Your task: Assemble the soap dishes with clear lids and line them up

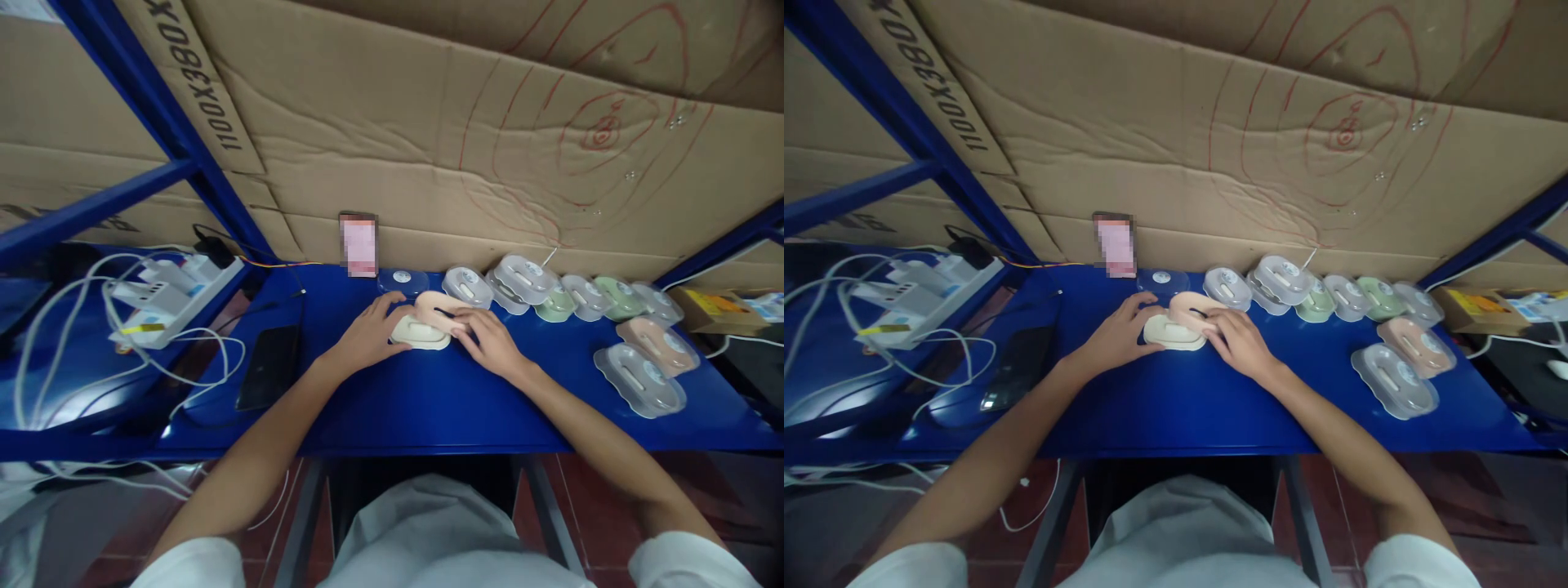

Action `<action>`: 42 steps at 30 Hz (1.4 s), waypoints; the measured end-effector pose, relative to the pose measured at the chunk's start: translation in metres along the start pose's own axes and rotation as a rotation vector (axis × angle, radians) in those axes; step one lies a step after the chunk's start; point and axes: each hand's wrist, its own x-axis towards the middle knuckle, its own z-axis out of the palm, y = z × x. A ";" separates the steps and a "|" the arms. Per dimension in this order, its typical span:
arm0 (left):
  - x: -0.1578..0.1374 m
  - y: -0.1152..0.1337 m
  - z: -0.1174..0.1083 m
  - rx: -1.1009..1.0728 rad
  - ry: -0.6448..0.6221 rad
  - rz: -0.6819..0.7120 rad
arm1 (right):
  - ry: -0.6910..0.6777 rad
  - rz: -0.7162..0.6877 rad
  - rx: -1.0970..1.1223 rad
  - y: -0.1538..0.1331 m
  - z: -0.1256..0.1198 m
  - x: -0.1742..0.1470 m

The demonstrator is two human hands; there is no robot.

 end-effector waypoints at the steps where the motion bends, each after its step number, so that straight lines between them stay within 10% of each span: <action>1: 0.000 0.000 0.001 -0.020 -0.008 -0.008 | -0.023 -0.009 0.024 0.000 0.002 -0.007; 17: 0.006 -0.005 0.010 -0.050 -0.042 0.113 | -0.126 -0.138 0.081 -0.001 0.022 -0.019; 33: 0.026 -0.028 0.020 -0.011 0.067 -0.156 | -0.163 -0.056 0.120 0.006 -0.005 -0.022; 42: 0.022 0.013 0.006 -0.262 -0.029 0.110 | -0.083 -0.033 0.082 0.013 0.012 -0.023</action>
